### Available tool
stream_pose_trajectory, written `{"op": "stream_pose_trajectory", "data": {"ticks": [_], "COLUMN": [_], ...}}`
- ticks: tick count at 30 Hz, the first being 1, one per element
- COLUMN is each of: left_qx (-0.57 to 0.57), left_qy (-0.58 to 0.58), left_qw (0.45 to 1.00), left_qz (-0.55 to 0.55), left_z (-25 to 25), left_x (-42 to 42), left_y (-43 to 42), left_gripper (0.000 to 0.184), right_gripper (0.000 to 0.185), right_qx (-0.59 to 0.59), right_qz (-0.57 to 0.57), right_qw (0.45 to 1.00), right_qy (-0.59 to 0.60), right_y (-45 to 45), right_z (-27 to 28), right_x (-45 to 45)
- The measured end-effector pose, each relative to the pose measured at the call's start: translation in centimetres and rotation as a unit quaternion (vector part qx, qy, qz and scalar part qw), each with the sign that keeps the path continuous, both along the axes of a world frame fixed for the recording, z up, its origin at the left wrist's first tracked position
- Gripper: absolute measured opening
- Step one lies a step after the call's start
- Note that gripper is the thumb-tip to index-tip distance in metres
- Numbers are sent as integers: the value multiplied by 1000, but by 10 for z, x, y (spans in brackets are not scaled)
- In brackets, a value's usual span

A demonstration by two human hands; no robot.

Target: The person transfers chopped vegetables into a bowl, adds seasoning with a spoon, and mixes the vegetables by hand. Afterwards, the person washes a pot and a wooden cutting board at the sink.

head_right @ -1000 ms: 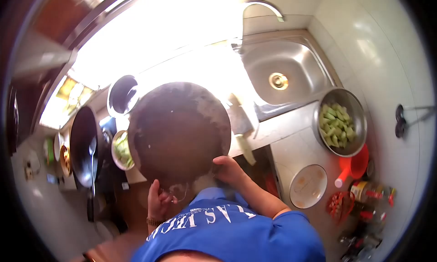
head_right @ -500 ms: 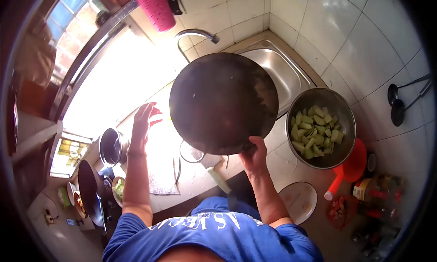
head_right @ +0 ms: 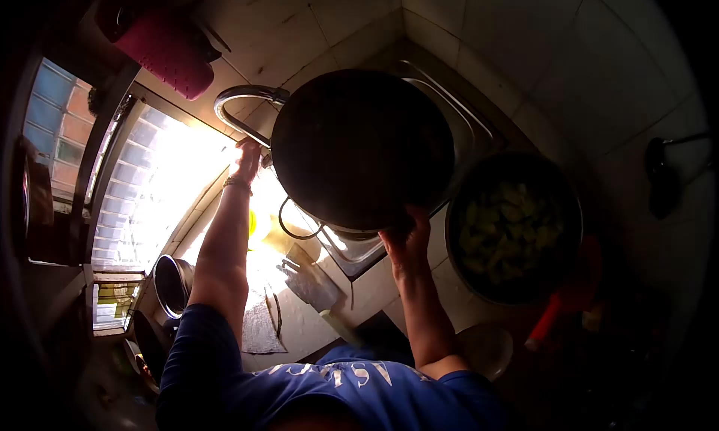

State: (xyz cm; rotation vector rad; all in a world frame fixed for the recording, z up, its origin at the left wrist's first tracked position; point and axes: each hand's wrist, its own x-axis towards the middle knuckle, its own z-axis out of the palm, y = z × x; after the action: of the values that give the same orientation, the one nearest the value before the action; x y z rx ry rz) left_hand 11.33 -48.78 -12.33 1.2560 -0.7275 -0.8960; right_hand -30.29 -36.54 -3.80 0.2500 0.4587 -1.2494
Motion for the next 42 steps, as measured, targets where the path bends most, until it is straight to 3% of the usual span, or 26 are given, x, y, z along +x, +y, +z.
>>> {"op": "stream_pose_trajectory", "data": {"ticks": [2, 3, 5, 7, 9, 10, 11, 12, 14, 15, 18, 19, 20, 23, 25, 26, 27, 28, 31, 32, 33, 35, 36, 38, 41, 42], "left_qx": [33, 19, 23, 4, 21, 12, 66, 76, 41, 11, -13, -31, -2, 50, 70, 85, 99, 129, 129, 91, 55, 204, 174, 147, 137, 200], "left_qy": [-46, -45, -36, 29, -55, -115, 165, 204, 279, 349, 402, 413, 380, 326, 315, 325, 335, 345, 420, 438, 451, 261, 212, 78, -92, -101], "left_qw": [998, 987, 974, 994, 997, 986, 967, 954, 931, 903, 864, 849, 889, 922, 931, 918, 904, 906, 859, 834, 803, 929, 959, 972, 949, 938], "left_qz": [21, 153, 221, 102, -56, -123, -180, -205, -231, -251, -303, -329, -256, -204, -170, -209, -249, -210, -263, -325, -386, -167, -68, 164, 270, 263], "left_z": [42, 69, 78, 87, 94, 95, 104, 102, 109, 111, 112, 123, 136, 148, 135, 131, 127, 128, 105, 101, 97, 82, 77, 81, 58, 40], "left_x": [-33, -84, -114, -140, -154, -157, -164, -165, -175, -180, -174, -177, -186, -187, -169, -161, -155, -158, -145, -140, -134, -120, -112, -109, -68, -46], "left_y": [17, 27, 43, 62, 70, 69, 65, 62, 52, 46, 46, 51, 60, 85, 99, 106, 111, 113, 118, 119, 119, 115, 112, 90, 45, 23], "left_gripper": [9, 15, 16, 18, 35, 44, 49, 55, 55, 55, 56, 56, 54, 51, 50, 51, 51, 53, 57, 55, 52, 39, 42, 36, 49, 54], "right_gripper": [20, 20, 21, 23, 27, 32, 38, 38, 47, 47, 49, 49, 47, 44, 45, 45, 45, 45, 44, 39, 39, 33, 29, 30, 39, 44], "right_qx": [-35, -33, -11, -38, -66, -49, -33, -36, -192, -191, -95, -94, -59, -108, 34, 36, -66, -166, -224, -42, -42, -139, -76, -56, -43, -54], "right_qz": [-7, -9, 69, 31, -9, 1, 12, 10, -49, -50, 19, 19, 26, 42, 69, 76, 111, 139, 71, 95, 103, 41, 85, 61, 71, 34], "right_qw": [995, 995, 985, 977, 963, 983, 995, 995, 926, 926, 990, 990, 990, 969, 997, 996, 975, 907, 914, 987, 986, 948, 986, 982, 971, 956], "right_qy": [93, 91, 159, 208, 260, 177, 93, 95, 321, 323, 105, 104, 129, 219, -14, -14, 178, 361, 332, 121, 125, 284, 122, 171, 226, 286], "right_y": [-4, -7, -14, -19, -29, -36, -40, -38, -34, -35, -31, -27, -22, 0, 1, 9, 22, 30, 30, 19, 22, 28, 15, 9, 2, 1], "right_z": [3, 1, -5, -1, 3, 3, 4, -1, -11, -15, -16, -9, 1, -6, -10, -11, -11, -12, -14, -7, -1, 3, -18, 7, 13, 25], "right_x": [6, 4, -2, 8, 10, 5, 2, 4, 13, 12, 9, 11, 14, 15, 12, 9, 6, 4, 0, -8, -9, -10, -22, -19, -25, -25]}}
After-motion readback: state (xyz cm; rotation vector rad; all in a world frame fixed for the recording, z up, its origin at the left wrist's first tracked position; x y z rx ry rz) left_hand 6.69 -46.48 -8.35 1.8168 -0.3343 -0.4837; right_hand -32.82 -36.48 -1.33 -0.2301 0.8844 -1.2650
